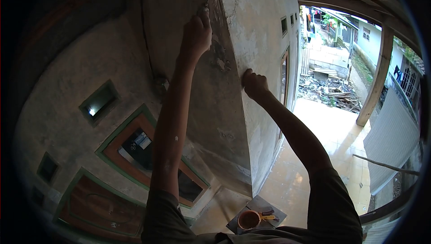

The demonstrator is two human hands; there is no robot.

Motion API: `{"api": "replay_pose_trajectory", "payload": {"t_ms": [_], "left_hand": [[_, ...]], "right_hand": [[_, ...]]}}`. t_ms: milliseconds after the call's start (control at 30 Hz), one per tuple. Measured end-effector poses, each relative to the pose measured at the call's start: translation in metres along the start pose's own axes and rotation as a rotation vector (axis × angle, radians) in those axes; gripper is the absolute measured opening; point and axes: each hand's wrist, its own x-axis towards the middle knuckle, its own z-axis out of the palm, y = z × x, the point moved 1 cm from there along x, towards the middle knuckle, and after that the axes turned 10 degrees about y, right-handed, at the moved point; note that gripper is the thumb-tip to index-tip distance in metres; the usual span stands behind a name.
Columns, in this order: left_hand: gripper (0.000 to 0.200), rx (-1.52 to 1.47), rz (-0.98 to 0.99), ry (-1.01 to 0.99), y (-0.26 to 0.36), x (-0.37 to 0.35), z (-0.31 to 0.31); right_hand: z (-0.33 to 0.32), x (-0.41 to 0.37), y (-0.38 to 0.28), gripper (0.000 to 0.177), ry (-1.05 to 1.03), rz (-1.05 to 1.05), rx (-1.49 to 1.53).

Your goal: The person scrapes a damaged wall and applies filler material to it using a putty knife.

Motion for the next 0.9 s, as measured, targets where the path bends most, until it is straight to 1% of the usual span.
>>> {"api": "replay_pose_trajectory", "payload": {"t_ms": [67, 100, 167, 200, 267, 367, 467, 567, 633, 700, 767, 833, 900], "left_hand": [[0.05, 0.126, 0.223, 0.123, -0.037, -0.015, 0.016], [0.05, 0.127, 0.219, 0.121, -0.046, -0.03, 0.018], [0.047, 0.129, 0.593, 0.319, -0.052, -0.062, 0.017], [0.047, 0.128, 0.597, 0.319, -0.053, -0.068, 0.014], [0.044, 0.037, 0.22, 0.115, -0.051, -0.071, 0.003], [0.043, -0.042, 0.234, 0.132, -0.035, -0.043, -0.004], [0.044, 0.016, 0.246, 0.085, -0.028, -0.028, 0.002], [0.044, -0.022, 0.189, 0.043, -0.035, -0.045, 0.012], [0.044, -0.025, 0.157, 0.023, -0.043, -0.068, 0.014], [0.043, -0.07, 0.089, -0.034, -0.065, -0.088, 0.018], [0.043, -0.055, 0.061, -0.034, -0.058, -0.098, 0.005], [0.043, -0.04, 0.038, -0.032, -0.049, -0.089, -0.006], [0.045, -0.133, 0.12, 0.033, -0.043, -0.059, -0.011]], "right_hand": [[-0.002, 0.0, 0.0, 0.031, -0.002, -0.024, -0.001], [-0.002, 0.0, 0.0, 0.031, -0.006, -0.024, -0.001], [-0.002, 0.001, 0.0, 0.032, -0.012, 0.001, 0.05], [-0.003, 0.002, 0.001, 0.032, -0.007, 0.003, 0.051], [-0.004, 0.001, -0.001, 0.032, -0.022, -0.026, -0.022], [-0.002, 0.002, 0.001, 0.032, -0.018, -0.016, 0.001], [-0.001, 0.001, 0.001, 0.031, -0.009, -0.022, 0.019], [-0.001, 0.0, 0.002, 0.031, 0.005, -0.036, 0.001], [0.0, -0.001, 0.001, 0.03, 0.001, -0.04, -0.003], [-0.001, 0.0, 0.001, 0.03, 0.0, -0.045, -0.01], [0.0, -0.001, 0.002, 0.03, 0.023, -0.058, -0.008], [0.004, 0.0, 0.004, 0.029, 0.044, -0.059, 0.004], [0.006, 0.001, 0.005, 0.028, 0.056, -0.065, 0.018]]}}
